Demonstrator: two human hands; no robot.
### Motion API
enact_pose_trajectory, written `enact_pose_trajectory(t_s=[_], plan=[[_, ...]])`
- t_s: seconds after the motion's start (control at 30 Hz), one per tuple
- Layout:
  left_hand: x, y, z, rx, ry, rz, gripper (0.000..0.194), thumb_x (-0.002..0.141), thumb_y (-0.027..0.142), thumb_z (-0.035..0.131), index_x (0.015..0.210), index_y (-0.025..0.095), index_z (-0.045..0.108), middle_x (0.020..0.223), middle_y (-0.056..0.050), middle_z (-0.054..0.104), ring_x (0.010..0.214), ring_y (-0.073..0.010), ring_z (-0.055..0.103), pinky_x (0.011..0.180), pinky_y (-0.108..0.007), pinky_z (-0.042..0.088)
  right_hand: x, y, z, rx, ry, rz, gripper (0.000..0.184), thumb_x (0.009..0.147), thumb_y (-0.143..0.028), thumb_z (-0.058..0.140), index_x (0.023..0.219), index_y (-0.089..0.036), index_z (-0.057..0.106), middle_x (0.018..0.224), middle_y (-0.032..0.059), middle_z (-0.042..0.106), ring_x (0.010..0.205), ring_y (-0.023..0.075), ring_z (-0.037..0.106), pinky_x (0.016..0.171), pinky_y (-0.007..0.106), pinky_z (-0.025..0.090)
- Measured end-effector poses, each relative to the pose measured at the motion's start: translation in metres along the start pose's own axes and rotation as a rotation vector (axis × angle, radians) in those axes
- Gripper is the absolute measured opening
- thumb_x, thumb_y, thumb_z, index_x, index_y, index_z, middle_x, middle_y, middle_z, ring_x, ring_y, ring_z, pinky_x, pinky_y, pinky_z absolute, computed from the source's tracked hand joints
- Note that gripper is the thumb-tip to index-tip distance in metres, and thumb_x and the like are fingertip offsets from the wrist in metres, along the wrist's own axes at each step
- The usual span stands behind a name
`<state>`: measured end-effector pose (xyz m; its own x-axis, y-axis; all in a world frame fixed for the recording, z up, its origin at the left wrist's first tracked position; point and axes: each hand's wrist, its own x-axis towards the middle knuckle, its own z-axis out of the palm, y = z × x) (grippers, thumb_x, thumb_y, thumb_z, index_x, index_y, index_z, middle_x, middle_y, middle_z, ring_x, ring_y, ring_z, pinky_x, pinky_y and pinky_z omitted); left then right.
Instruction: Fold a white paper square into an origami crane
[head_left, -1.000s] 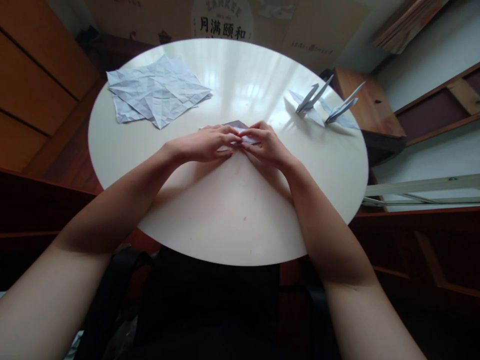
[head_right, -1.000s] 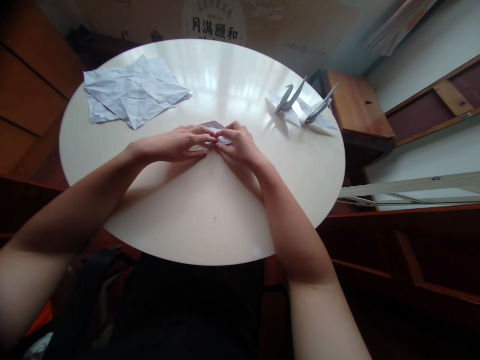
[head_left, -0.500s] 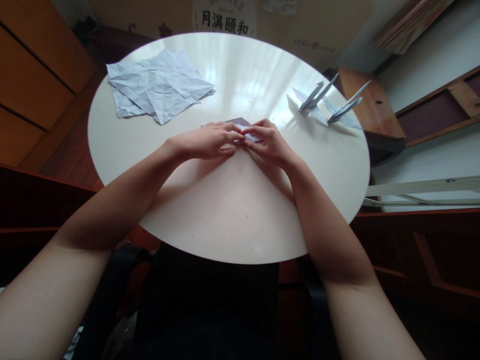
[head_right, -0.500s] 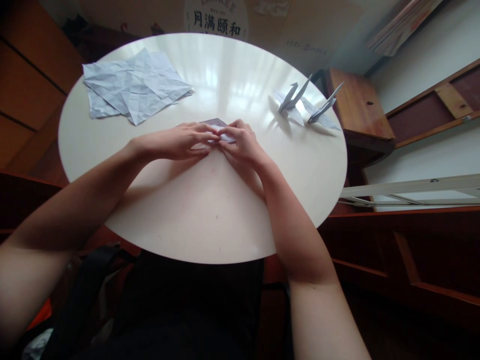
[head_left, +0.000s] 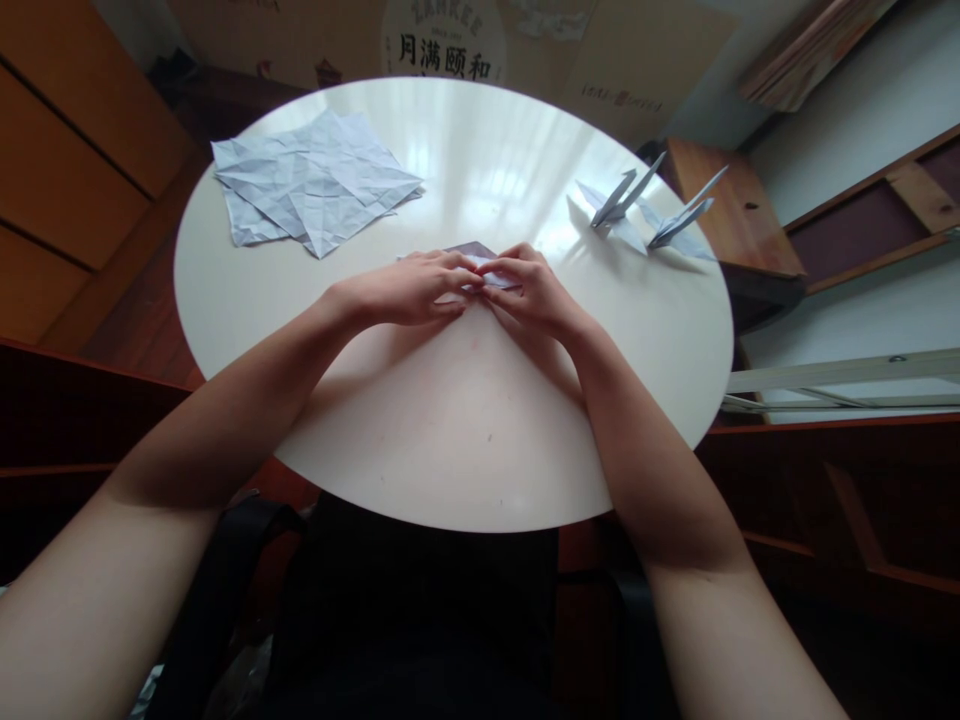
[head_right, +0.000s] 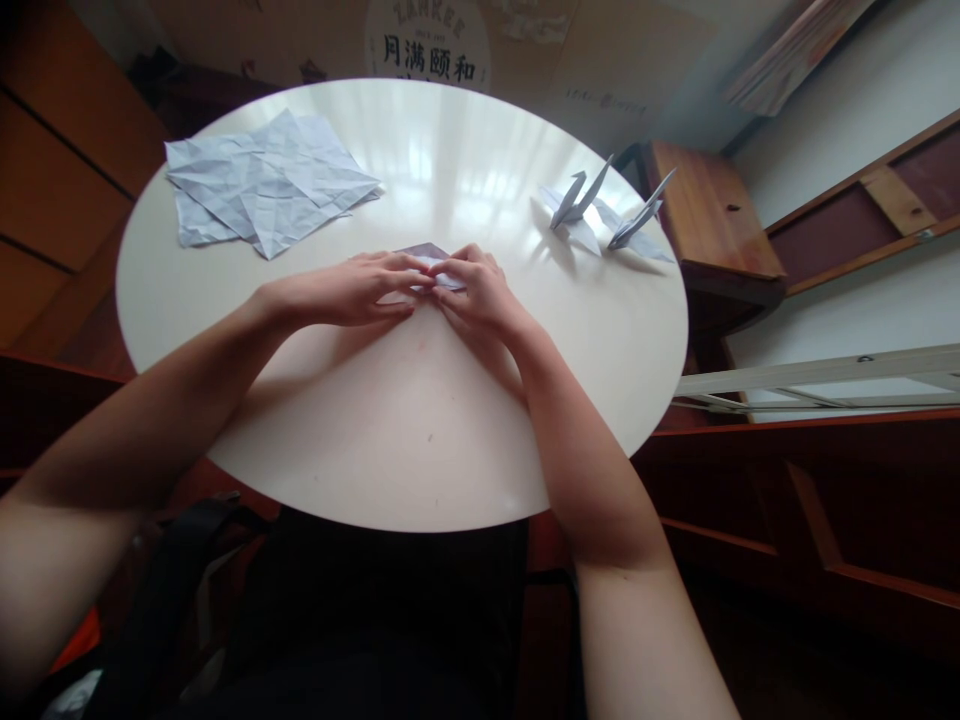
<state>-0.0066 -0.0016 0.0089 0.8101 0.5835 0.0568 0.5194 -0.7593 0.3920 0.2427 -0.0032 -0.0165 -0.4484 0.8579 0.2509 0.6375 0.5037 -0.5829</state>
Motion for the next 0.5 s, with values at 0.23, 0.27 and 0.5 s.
enact_pose_trajectory(t_s=[0.23, 0.27, 0.5], plan=[[0.0001, 0.0002, -0.0001, -0.008, -0.004, -0.001, 0.047, 0.103, 0.042, 0.050, 0.147, 0.029, 0.060, 0.158, -0.005, 0.050, 0.147, -0.0293, 0.045, 0.124, -0.045, 0.032, 0.0007, 0.0006, 0.0009, -0.005, 0.005, 0.007, 0.036, 0.092, -0.056, 0.072, 0.117, -0.030, 0.079, 0.115, 0.0079, 0.058, 0.113, 0.0285, 0.060, 0.109, 0.055, 0.052], [0.0002, 0.0002, -0.0001, -0.005, -0.002, -0.001, 0.046, 0.103, 0.042, 0.050, 0.147, 0.029, 0.060, 0.158, -0.005, 0.051, 0.146, -0.0289, 0.046, 0.123, -0.045, 0.032, 0.0006, 0.0006, 0.0008, -0.003, 0.005, 0.007, 0.036, 0.092, -0.056, 0.072, 0.117, -0.031, 0.079, 0.115, 0.0078, 0.058, 0.113, 0.0285, 0.060, 0.109, 0.055, 0.051], [0.0001, 0.0020, -0.0013, 0.014, 0.000, 0.002, 0.042, 0.104, 0.041, 0.052, 0.143, 0.027, 0.063, 0.156, -0.007, 0.053, 0.144, -0.0286, 0.048, 0.122, -0.045, 0.036, 0.0007, -0.0002, -0.0007, 0.013, -0.003, 0.001, 0.040, 0.091, -0.057, 0.072, 0.117, -0.028, 0.079, 0.116, 0.0085, 0.058, 0.114, 0.0292, 0.060, 0.110, 0.054, 0.051]])
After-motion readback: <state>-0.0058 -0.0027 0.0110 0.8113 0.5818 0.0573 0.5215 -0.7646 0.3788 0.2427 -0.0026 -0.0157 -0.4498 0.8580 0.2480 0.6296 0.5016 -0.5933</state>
